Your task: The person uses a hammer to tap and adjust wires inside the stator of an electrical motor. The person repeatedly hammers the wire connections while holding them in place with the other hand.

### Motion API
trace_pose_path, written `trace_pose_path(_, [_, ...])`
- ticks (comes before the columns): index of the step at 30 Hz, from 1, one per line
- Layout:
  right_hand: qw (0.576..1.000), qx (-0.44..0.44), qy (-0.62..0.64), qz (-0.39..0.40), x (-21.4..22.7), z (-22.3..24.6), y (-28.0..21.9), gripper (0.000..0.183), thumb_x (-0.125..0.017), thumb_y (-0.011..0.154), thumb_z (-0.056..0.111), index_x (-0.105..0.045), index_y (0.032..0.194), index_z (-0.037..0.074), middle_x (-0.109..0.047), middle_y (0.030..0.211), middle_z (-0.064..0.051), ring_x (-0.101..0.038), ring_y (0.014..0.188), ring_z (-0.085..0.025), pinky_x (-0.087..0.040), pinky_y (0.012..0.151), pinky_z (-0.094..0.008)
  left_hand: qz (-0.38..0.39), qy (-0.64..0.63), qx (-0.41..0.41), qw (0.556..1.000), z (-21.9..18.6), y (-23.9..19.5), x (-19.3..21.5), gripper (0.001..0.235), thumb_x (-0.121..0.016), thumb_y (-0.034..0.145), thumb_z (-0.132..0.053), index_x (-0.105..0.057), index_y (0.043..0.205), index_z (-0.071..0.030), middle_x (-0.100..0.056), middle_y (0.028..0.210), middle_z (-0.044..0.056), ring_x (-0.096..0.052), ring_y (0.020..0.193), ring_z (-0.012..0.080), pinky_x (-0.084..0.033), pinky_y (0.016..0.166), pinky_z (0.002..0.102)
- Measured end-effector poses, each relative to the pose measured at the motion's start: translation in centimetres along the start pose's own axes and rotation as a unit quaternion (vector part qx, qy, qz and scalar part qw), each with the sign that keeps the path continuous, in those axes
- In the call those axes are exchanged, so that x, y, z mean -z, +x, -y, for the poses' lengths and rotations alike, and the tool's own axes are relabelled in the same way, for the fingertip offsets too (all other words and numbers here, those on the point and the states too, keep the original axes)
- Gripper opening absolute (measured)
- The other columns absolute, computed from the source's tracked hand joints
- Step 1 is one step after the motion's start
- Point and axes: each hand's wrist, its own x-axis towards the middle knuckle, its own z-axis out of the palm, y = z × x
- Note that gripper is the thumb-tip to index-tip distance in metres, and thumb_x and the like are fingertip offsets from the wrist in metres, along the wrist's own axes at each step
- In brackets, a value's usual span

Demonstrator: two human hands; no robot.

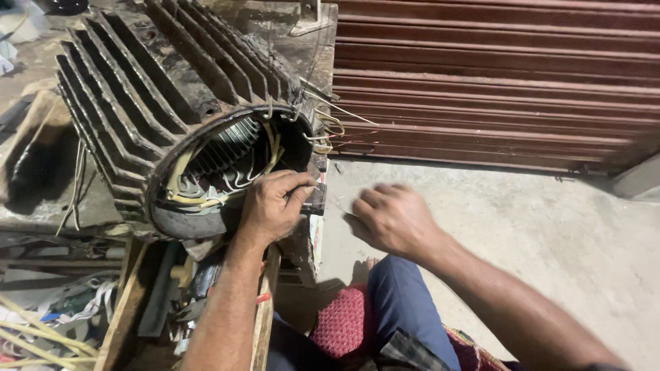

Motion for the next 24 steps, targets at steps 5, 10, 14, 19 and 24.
trace_pose_path(5, [0.989,-0.095,-0.068,0.095,2.0,-0.2,-0.8,0.045,-0.059,0.094,0.052,-0.073,0.088,0.010,-0.066,0.078,-0.007,-0.061,0.069,-0.021,-0.051,0.060,-0.040,-0.009,-0.008,0.002,1.000,0.1,-0.1,-0.1,0.013,-0.071,0.090,-0.010,-0.076,0.100,-0.005,-0.076,0.094,0.012,-0.074,0.085,0.0284,-0.057,0.074,0.036])
trace_pose_path(10, [0.963,-0.018,-0.161,0.214,0.6,0.8,4.7,0.047,-0.052,0.103,0.049,-0.070,0.115,0.007,-0.063,0.098,-0.012,-0.056,0.086,-0.022,-0.050,0.071,-0.039,-0.025,0.009,-0.030,0.999,0.1,-0.1,0.1,0.015,-0.069,0.088,-0.008,-0.075,0.102,-0.004,-0.075,0.096,0.013,-0.074,0.087,0.0289,-0.058,0.076,0.036])
trace_pose_path(14, [0.963,0.087,-0.212,0.142,-1.3,0.1,5.0,0.033,-0.056,0.094,0.036,-0.070,0.118,0.019,-0.065,0.105,-0.009,-0.058,0.092,-0.023,-0.051,0.071,-0.038,-0.021,0.018,-0.023,0.999,0.3,-0.2,-0.1,0.016,-0.069,0.087,-0.008,-0.074,0.102,-0.004,-0.076,0.095,0.012,-0.074,0.087,0.0295,-0.058,0.075,0.037])
trace_pose_path(19, [0.974,-0.017,-0.109,0.199,-1.1,-1.1,-0.7,0.032,-0.056,0.102,0.040,-0.072,0.102,0.012,-0.067,0.090,-0.008,-0.061,0.076,-0.021,-0.051,0.066,-0.039,-0.006,0.004,-0.005,1.000,0.2,-0.2,0.1,0.013,-0.072,0.089,-0.012,-0.076,0.100,-0.006,-0.076,0.092,0.011,-0.075,0.085,0.0295,-0.058,0.073,0.038])
trace_pose_path(24, [0.896,-0.284,0.318,0.127,-2.5,0.8,-3.4,0.037,-0.058,0.103,0.040,-0.071,0.091,0.008,-0.063,0.073,-0.002,-0.058,0.064,-0.014,-0.048,0.058,-0.032,-0.035,-0.010,-0.031,0.999,0.5,-0.1,0.1,0.015,-0.071,0.091,-0.012,-0.074,0.103,-0.005,-0.076,0.096,0.013,-0.074,0.088,0.0310,-0.058,0.076,0.039])
